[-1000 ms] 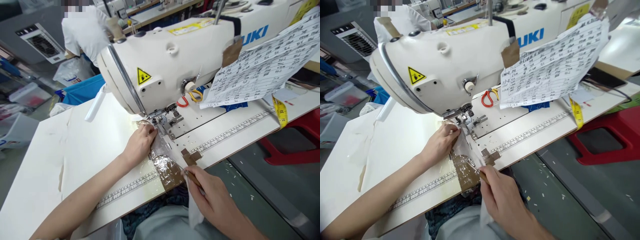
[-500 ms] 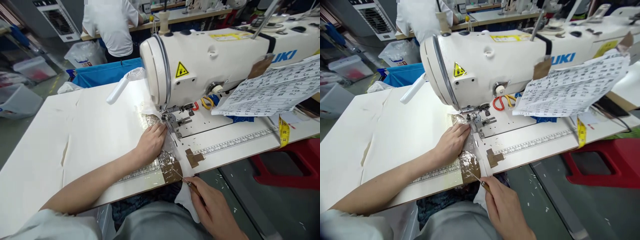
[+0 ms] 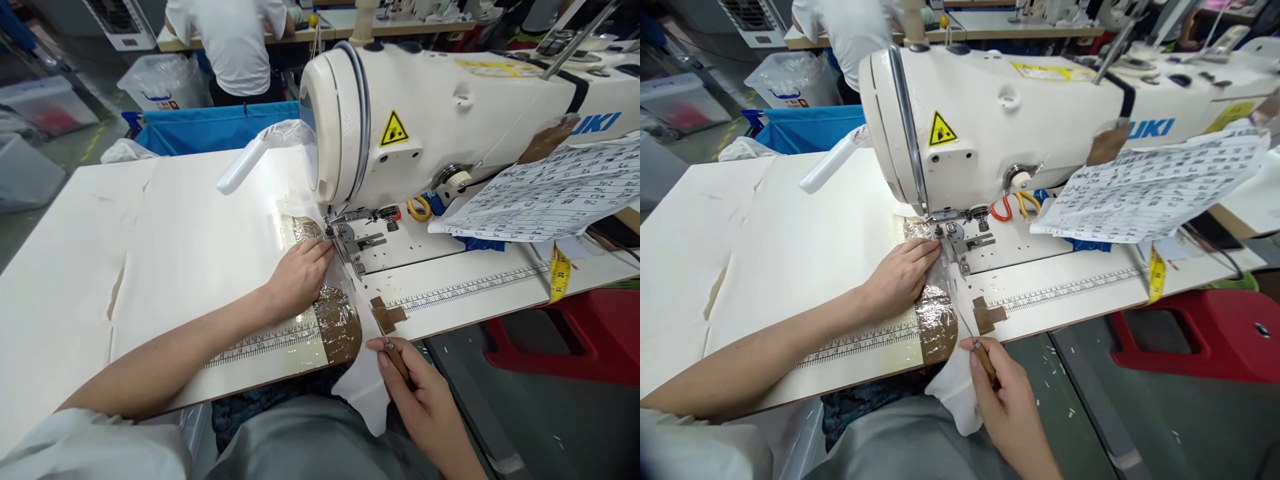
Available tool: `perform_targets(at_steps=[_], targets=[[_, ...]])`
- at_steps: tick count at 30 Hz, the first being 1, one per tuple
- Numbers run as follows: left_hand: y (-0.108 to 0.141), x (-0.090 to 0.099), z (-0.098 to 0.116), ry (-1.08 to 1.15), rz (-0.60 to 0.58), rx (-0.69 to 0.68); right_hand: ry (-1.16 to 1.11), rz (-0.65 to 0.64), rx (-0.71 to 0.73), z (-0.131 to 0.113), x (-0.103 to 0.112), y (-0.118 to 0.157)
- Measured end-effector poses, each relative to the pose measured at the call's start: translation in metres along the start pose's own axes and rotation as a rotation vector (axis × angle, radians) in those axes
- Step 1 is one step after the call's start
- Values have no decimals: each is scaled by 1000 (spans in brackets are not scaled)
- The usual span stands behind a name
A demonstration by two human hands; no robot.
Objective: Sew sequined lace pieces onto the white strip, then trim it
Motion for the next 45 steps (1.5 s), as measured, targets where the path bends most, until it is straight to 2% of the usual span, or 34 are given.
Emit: perform_targets(at_steps=[5, 8, 12, 16, 19, 23, 27, 30, 37, 45], targets=[[0, 1, 1, -13, -30, -6, -503, -16, -409, 0, -11, 5], [0, 3, 5, -35, -58, 2, -520, -69, -517, 9, -5, 7], [-3, 4, 5, -36, -59, 27, -251, -30, -479, 22, 9, 6], [-2, 6, 3, 0, -81, 8, -81, -6, -418, 25, 10, 7], [0, 8, 3, -6, -77, -27, -124, 7, -390, 22, 5, 8], [5, 8, 6, -55, -54, -66, -305, -69, -386, 15, -5, 11], [6, 5, 6, -46, -24, -71, -384, 2, -370, 10, -11, 11], [4, 3, 6, -26, -7, -64, -354, 20, -334, 8, -11, 8], [-3, 2, 2, -2, 57, 13, -115, 48, -188, -3, -6, -7], [-1, 3, -6, 105, 111, -101, -32, 9, -152, -7, -2, -20]])
Point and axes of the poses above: each hand's wrist, its own y-axis away from the middle knuckle, its own x-axis out of the back of the hand, z = x × y, the point moved 1 cm from there along -y, towards the middle knuckle, and after that the axes turned 1 degree about x, right-handed, at the moved point
